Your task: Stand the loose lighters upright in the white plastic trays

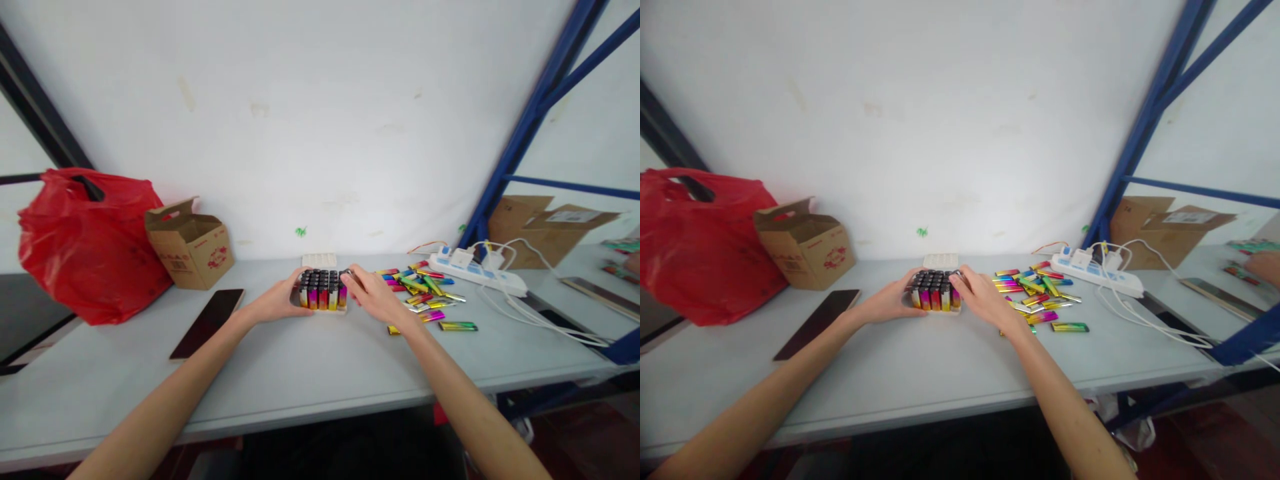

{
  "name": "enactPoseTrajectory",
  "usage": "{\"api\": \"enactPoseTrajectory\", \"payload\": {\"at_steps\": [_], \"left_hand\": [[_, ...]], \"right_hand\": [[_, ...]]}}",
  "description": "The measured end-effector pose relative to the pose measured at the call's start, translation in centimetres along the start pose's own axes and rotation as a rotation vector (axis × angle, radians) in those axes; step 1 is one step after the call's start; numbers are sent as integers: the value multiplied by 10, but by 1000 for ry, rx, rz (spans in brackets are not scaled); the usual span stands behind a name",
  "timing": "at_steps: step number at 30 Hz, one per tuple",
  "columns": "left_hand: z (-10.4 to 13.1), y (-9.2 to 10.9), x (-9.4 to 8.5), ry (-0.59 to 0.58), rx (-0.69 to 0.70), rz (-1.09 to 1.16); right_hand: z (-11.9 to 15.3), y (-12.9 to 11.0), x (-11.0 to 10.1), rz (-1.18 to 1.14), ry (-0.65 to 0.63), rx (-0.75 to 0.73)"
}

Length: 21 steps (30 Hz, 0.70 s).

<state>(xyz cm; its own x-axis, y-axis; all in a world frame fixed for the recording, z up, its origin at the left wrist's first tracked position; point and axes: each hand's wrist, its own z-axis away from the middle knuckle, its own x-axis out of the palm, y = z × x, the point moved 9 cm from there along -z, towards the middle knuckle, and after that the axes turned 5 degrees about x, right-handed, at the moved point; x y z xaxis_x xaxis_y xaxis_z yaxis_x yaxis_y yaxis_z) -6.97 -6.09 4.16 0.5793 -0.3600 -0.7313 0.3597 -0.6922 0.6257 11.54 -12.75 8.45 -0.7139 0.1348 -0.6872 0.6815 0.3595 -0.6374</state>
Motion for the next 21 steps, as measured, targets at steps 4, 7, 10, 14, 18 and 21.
{"api": "enactPoseTrajectory", "payload": {"at_steps": [4,7,10,14,18,21], "left_hand": [[0,8,-1,3,17,14],[0,9,-2,3,20,6],[1,7,-2,4,12,10],[0,3,0,-1,21,26],[-1,-1,0,1,12,7],[0,-2,1,2,16,34]], "right_hand": [[0,-2,-3,10,-13,-146],[-2,2,0,51,-29,-165],[-2,8,5,9,-96,-120],[-2,10,9,-12,-138,-106],[-1,13,14,-52,-188,-87],[0,14,15,-67,-202,-76]]}}
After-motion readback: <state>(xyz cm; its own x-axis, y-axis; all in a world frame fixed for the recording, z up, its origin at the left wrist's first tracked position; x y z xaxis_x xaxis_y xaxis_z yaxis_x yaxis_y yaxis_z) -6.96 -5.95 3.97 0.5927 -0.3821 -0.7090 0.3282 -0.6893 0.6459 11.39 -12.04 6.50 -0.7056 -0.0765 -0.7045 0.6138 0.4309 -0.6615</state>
